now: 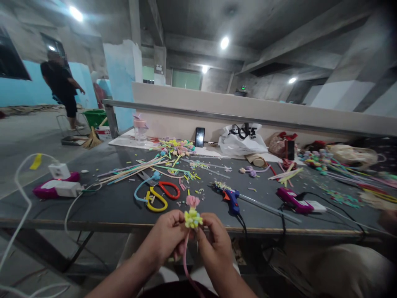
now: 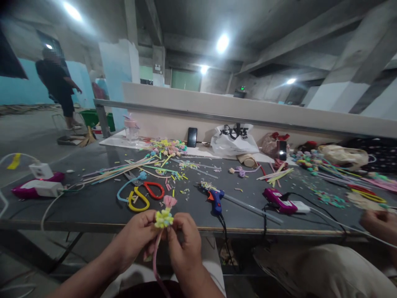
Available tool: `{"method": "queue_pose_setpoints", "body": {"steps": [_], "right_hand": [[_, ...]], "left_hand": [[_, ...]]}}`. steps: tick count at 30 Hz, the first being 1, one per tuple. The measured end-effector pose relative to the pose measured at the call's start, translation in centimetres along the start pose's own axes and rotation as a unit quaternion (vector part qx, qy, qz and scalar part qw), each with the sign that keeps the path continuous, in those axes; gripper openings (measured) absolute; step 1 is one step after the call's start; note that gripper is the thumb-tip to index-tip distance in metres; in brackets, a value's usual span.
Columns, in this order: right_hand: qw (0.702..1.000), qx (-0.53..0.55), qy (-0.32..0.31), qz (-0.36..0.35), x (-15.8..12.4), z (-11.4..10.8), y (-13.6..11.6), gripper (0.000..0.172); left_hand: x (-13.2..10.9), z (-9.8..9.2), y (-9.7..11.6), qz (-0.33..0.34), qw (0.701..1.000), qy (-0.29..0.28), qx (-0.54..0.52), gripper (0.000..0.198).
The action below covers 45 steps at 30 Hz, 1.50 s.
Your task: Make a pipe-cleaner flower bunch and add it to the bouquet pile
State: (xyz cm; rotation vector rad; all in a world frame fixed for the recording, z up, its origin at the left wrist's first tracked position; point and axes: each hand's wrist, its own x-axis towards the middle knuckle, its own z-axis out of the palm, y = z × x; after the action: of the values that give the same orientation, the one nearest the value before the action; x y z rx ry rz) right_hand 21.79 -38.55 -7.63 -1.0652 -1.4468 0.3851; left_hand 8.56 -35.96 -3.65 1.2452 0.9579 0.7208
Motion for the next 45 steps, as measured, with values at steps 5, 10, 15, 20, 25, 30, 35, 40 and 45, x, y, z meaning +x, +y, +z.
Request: {"method": "queue_pose_setpoints", "body": {"steps": [5, 10, 15, 20, 25, 30, 35, 40, 45], "right_hand": [[0.959, 0.201, -0.045, 0.196, 0.3, 0.9, -0.1, 0.022], [0.961, 0.207, -0.051, 0.176, 0.3, 1.0, 0.0, 0.025], [0.972, 0.132, -0.070, 0.180, 0.6, 0.7, 0.6, 0.018], [0.992, 0.031, -0.092, 0.079, 0.9, -0.1, 1.2, 0.013], [0.997, -0.013, -0.066, 0.026, 0.5, -0.7, 1.7, 0.020], [0.995, -0.035, -0.034, 0.091, -0.1, -0.5, 1.6, 0.021], [0.993, -0.046, 0.016, 0.110, -0.6, -0.1, 0.9, 0.020], [0.987, 0.036, 0.026, 0.153, -0.4, 0.2, 0.5, 0.018], [0.937, 0.265, 0.006, 0.225, -0.3, 0.8, 0.6, 0.044]], "left_hand": [[0.1, -0.3, -0.4, 0.043, 0.996, 0.032, 0.075, 0.017], [0.4, -0.3, -1.0, 0.046, 0.994, 0.056, 0.085, 0.008], [1.3, -0.4, -2.1, 0.017, 0.998, 0.028, 0.047, 0.007], [1.8, -0.1, -1.9, 0.003, 1.000, 0.016, 0.006, 0.007], [1.7, 0.2, -1.4, -0.039, 0.999, 0.012, 0.005, 0.006], [1.5, 0.0, -1.8, -0.028, 0.999, -0.026, 0.006, 0.011], [1.1, 0.1, -1.8, -0.019, 0.999, -0.041, 0.011, 0.016], [0.9, 0.0, -1.5, -0.030, 0.998, -0.048, 0.037, 0.018], [0.8, -0.4, -1.1, -0.023, 0.998, -0.019, 0.050, 0.014]]}}
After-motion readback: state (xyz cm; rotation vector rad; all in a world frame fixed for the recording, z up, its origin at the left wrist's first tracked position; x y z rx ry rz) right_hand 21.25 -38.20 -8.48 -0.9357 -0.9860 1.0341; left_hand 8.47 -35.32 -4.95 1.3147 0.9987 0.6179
